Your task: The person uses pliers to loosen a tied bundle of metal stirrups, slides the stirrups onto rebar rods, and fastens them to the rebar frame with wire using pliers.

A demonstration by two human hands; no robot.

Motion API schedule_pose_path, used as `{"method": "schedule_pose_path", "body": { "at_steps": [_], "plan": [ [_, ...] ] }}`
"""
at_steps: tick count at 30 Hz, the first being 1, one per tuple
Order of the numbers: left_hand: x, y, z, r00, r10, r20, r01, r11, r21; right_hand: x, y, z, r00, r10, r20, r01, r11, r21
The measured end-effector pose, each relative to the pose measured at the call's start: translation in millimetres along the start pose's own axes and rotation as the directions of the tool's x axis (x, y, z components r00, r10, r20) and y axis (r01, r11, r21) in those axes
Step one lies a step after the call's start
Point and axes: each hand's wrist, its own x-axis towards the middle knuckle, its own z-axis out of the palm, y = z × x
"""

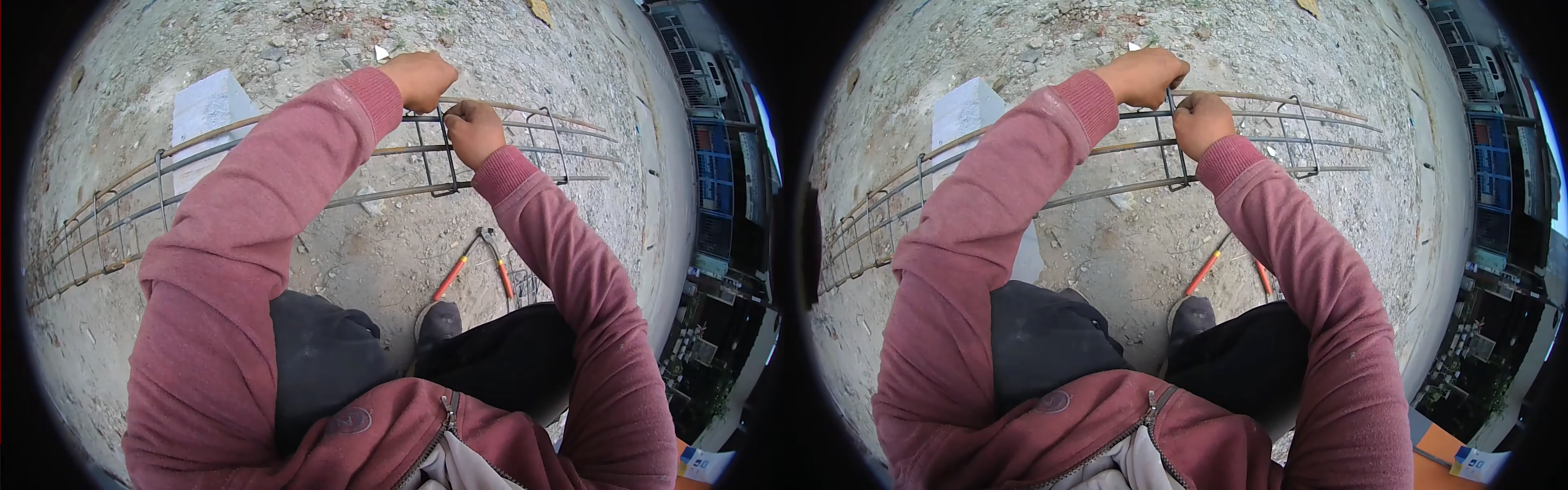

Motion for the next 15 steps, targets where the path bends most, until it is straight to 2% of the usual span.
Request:
{"method": "schedule_pose_path", "body": {
  "at_steps": [1,4,5,8,15],
  "plan": [
    [-0.7,0.1,3.1,0.997,0.020,-0.079,-0.016,0.999,0.046,-0.1,0.3,1.6,1.000,0.023,-0.007,-0.022,0.999,0.027],
    [-0.2,-2.4,-14.6,0.985,-0.056,0.163,0.081,0.985,-0.153,0.7,0.4,-0.8,0.997,0.074,0.032,-0.076,0.995,0.057],
    [-3.6,-2.7,-24.9,0.936,-0.149,0.318,0.256,0.909,-0.328,-0.1,1.2,-1.3,0.998,0.066,0.023,-0.068,0.996,0.057],
    [-14.4,-33.5,-10.1,0.910,-0.049,0.411,0.365,0.565,-0.740,-1.5,5.4,-1.8,0.999,0.042,-0.002,-0.042,0.997,0.063],
    [-23.1,-32.1,-22.8,0.847,-0.121,0.517,0.504,0.492,-0.710,-4.7,3.2,0.5,0.998,0.063,0.007,-0.063,0.993,0.103]
  ]
}}
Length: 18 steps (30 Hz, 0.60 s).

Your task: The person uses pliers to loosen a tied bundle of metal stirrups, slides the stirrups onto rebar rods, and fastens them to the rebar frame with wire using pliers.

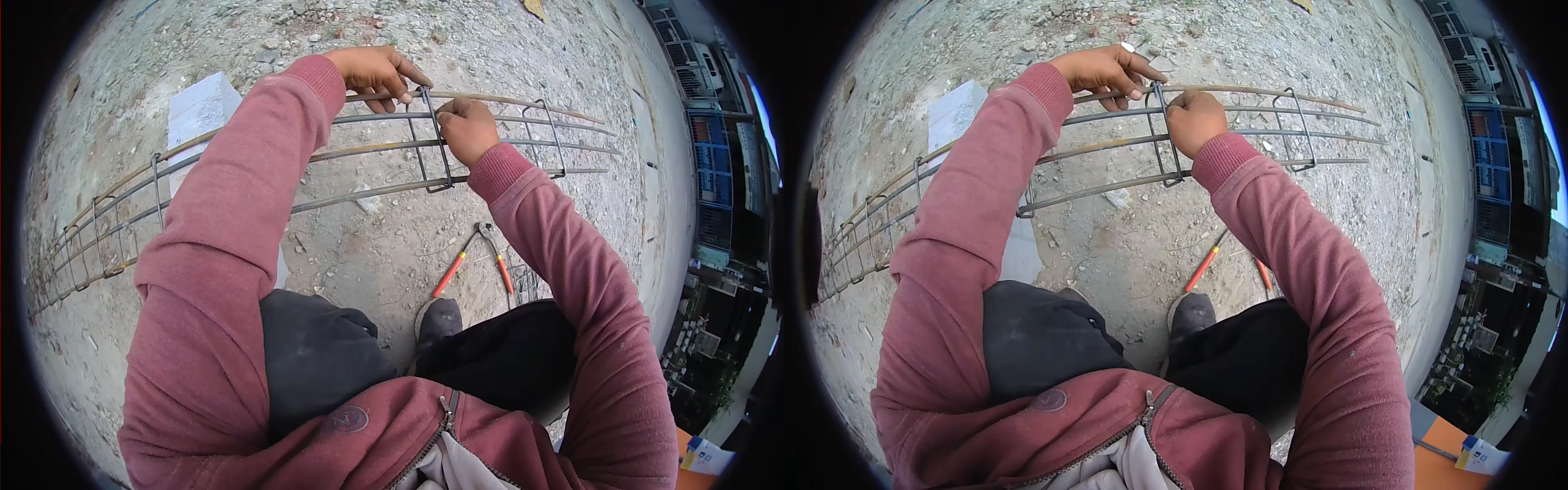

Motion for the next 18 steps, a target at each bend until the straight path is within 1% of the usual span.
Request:
{"method": "schedule_pose_path", "body": {
  "at_steps": [1,4,7,8,9,10,11,12,13,14,15,18],
  "plan": [
    [-0.3,-0.4,-0.4,1.000,-0.011,-0.001,0.011,1.000,-0.012,0.6,1.4,0.7,1.000,-0.003,0.003,0.003,1.000,0.008],
    [6.3,2.4,1.3,0.999,0.029,-0.014,-0.026,0.984,0.179,4.3,7.2,3.6,0.999,0.039,0.026,-0.041,0.996,0.074],
    [11.3,10.3,14.9,0.990,0.124,-0.070,-0.078,0.884,0.461,5.2,8.0,3.2,0.999,0.029,0.043,-0.033,0.995,0.092],
    [14.8,7.4,19.7,0.971,0.220,-0.090,-0.127,0.800,0.587,5.3,7.6,3.1,0.999,0.021,0.045,-0.026,0.993,0.111],
    [21.9,-3.9,22.2,0.914,0.391,-0.112,-0.205,0.681,0.703,5.0,7.5,3.3,0.999,0.013,0.046,-0.019,0.991,0.132],
    [29.7,-16.2,23.6,0.828,0.551,-0.106,-0.254,0.536,0.805,5.0,7.9,3.9,0.999,0.005,0.047,-0.012,0.988,0.153],
    [37.9,-26.6,22.3,0.717,0.694,-0.071,-0.270,0.371,0.889,5.7,8.7,4.5,0.999,0.011,0.048,-0.019,0.984,0.176],
    [28.6,-18.7,26.8,0.734,0.665,-0.138,-0.160,0.366,0.917,6.2,9.6,5.3,0.999,0.016,0.050,-0.026,0.980,0.199],
    [20.8,-11.9,28.5,0.800,0.556,-0.228,-0.028,0.414,0.910,6.7,10.4,5.9,0.999,0.021,0.051,-0.031,0.975,0.222],
    [13.7,-4.5,29.7,0.841,0.437,-0.318,0.106,0.443,0.890,7.6,11.3,6.1,0.999,0.011,0.044,-0.019,0.978,0.207],
    [9.3,0.5,31.3,0.860,0.312,-0.405,0.240,0.453,0.859,7.9,12.0,6.3,0.999,0.002,0.037,-0.009,0.981,0.192],
    [1.8,6.4,35.3,0.868,0.173,-0.466,0.261,0.640,0.723,5.6,11.5,5.6,1.000,0.007,0.019,-0.010,0.989,0.149]
  ]
}}
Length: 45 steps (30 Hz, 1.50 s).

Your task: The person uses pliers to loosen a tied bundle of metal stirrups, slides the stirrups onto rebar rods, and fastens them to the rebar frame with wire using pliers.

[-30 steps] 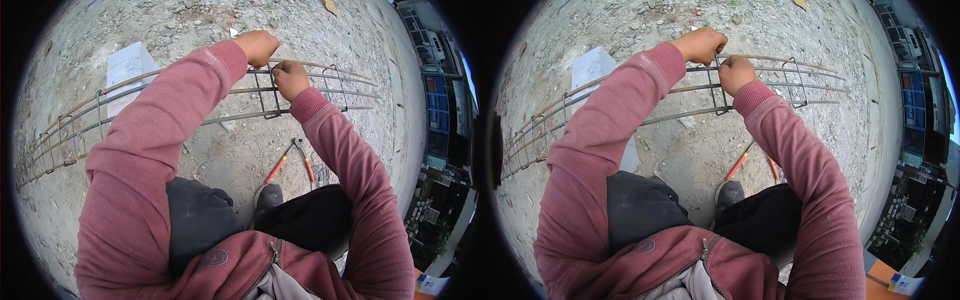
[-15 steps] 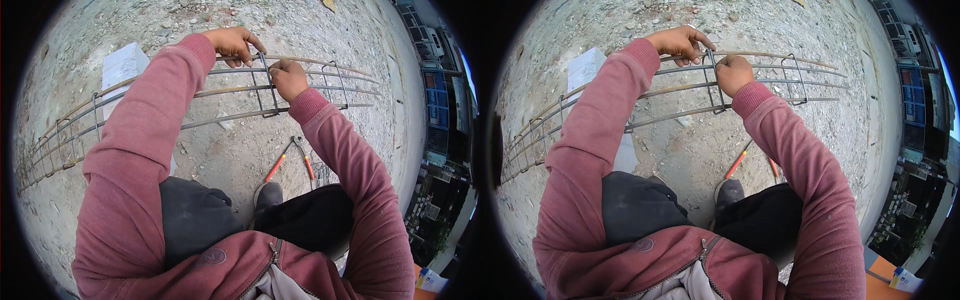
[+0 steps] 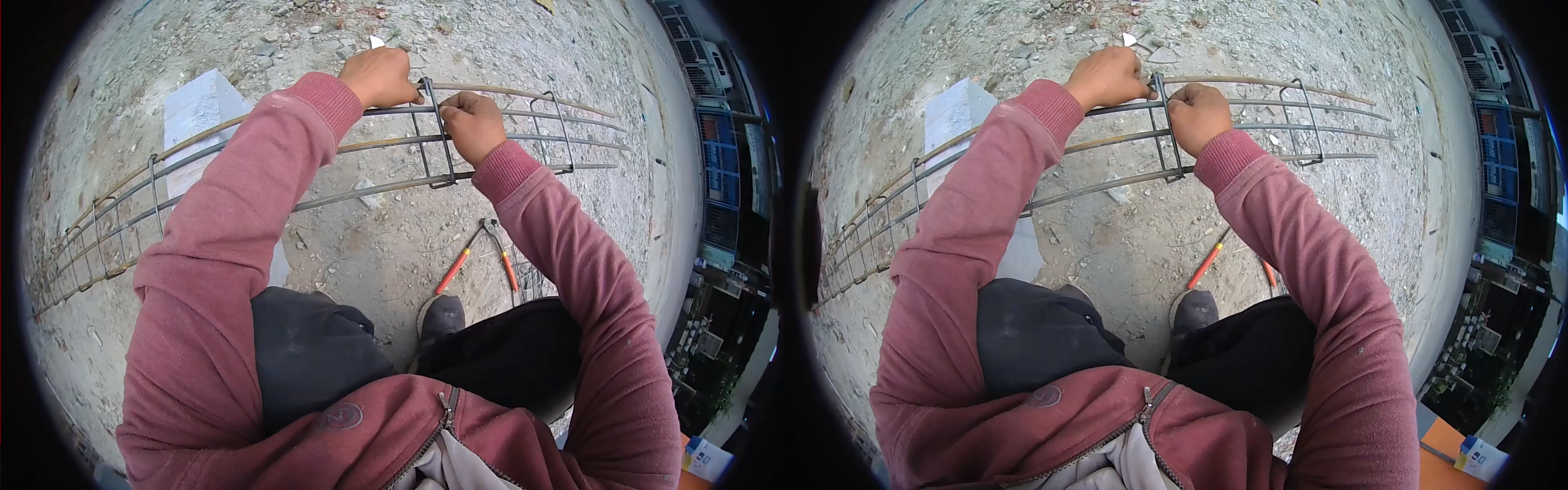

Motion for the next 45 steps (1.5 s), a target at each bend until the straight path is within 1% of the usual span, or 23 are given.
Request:
{"method": "schedule_pose_path", "body": {
  "at_steps": [3,7,10,11,13,15,16,21,24,26,27,28,31,32,33,35,36,37,38,39,41,43,45],
  "plan": [
    [13.6,-12.5,-2.8,0.927,0.002,0.374,0.227,0.793,-0.565,-4.4,-3.9,-2.3,0.999,-0.043,-0.008,0.042,0.998,-0.055],
    [2.1,-15.2,3.0,0.964,-0.034,0.262,0.225,0.626,-0.747,-1.8,-11.3,-13.1,0.989,-0.115,0.089,0.133,0.966,-0.222],
    [-9.5,-18.1,28.4,0.994,-0.001,-0.106,-0.068,0.764,-0.641,0.7,-30.7,-28.9,0.972,-0.170,0.165,0.224,0.887,-0.403],
    [-14.0,-16.5,32.3,0.973,-0.001,-0.230,-0.136,0.804,-0.579,3.7,-42.1,-34.3,0.951,-0.249,0.182,0.307,0.791,-0.529],
    [-21.4,-11.1,28.3,0.953,0.029,-0.302,-0.156,0.900,-0.406,11.0,-64.7,-45.2,0.886,-0.391,0.249,0.436,0.522,-0.733],
    [-24.3,-9.2,23.3,0.943,0.075,-0.323,-0.185,0.927,-0.325,27.0,-72.5,-48.9,0.782,-0.495,0.378,0.578,0.350,-0.737],
    [-18.8,-13.7,29.4,0.878,0.179,-0.443,-0.316,0.913,-0.259,36.4,-73.1,-49.4,0.729,-0.528,0.436,0.633,0.276,-0.723],
    [-14.7,-12.9,23.5,0.944,0.160,-0.289,-0.250,0.919,-0.305,63.6,-78.3,-46.7,0.384,-0.600,0.702,0.858,-0.051,-0.512],
    [-16.5,-15.2,22.8,0.942,0.167,-0.289,-0.243,0.938,-0.248,83.4,-86.8,-44.9,0.259,-0.680,0.686,0.931,-0.013,-0.364],
    [-14.9,-16.0,26.6,0.924,0.195,-0.328,-0.276,0.936,-0.220,103.5,-87.1,-40.2,0.345,-0.642,0.685,0.938,0.221,-0.266],
    [-14.4,-17.4,28.1,0.916,0.198,-0.348,-0.290,0.928,-0.236,109.5,-84.2,-39.0,0.387,-0.613,0.689,0.917,0.336,-0.217],
    [-13.7,-18.1,29.6,0.908,0.201,-0.367,-0.306,0.918,-0.253,106.5,-75.5,-35.2,0.704,-0.422,0.571,0.644,0.719,-0.263],
    [-13.1,-14.6,28.8,0.929,0.146,-0.341,-0.254,0.920,-0.298,102.0,-62.6,-37.5,0.874,-0.001,0.486,0.301,0.786,-0.539],
    [-14.2,-14.7,28.0,0.942,0.115,-0.314,-0.216,0.927,-0.308,98.0,-60.8,-42.3,0.866,0.067,0.495,0.307,0.709,-0.635],
    [-14.8,-16.2,26.8,0.949,0.099,-0.299,-0.196,0.929,-0.314,100.6,-50.8,-44.8,0.800,-0.047,0.598,0.502,0.599,-0.624],
    [-14.8,-12.3,24.2,0.962,0.089,-0.260,-0.175,0.928,-0.329,74.2,-91.9,-40.2,0.697,0.267,0.665,0.248,0.781,-0.574],
    [-14.2,-12.0,21.9,0.967,0.091,-0.238,-0.173,0.919,-0.353,70.4,-100.1,-46.0,0.761,0.257,0.596,0.096,0.864,-0.495],
    [-10.9,-13.2,22.7,0.961,0.128,-0.247,-0.215,0.904,-0.369,77.1,-95.4,-58.6,0.734,0.289,0.615,-0.068,0.931,-0.358],
    [-7.9,-17.6,24.6,0.953,0.151,-0.262,-0.246,0.890,-0.384,69.0,-96.2,-72.8,0.832,0.277,0.480,-0.193,0.957,-0.218],
    [-6.2,-21.8,26.4,0.948,0.163,-0.273,-0.266,0.876,-0.403,51.2,-99.6,-84.0,0.895,0.288,0.339,-0.287,0.956,-0.056],
    [-0.4,-27.8,24.8,0.956,0.189,-0.225,-0.280,0.819,-0.501,25.9,-76.0,-129.1,0.893,0.293,0.342,-0.333,0.941,0.062],
    [8.4,-29.2,27.8,0.962,0.222,-0.159,-0.272,0.744,-0.610,-18.3,-33.1,-161.2,0.672,0.410,0.617,-0.482,0.874,-0.056],
    [10.6,-24.1,24.6,0.969,0.230,-0.095,-0.245,0.820,-0.518,-75.4,34.2,-154.2,0.487,0.640,0.594,-0.621,0.732,-0.279]
  ]
}}
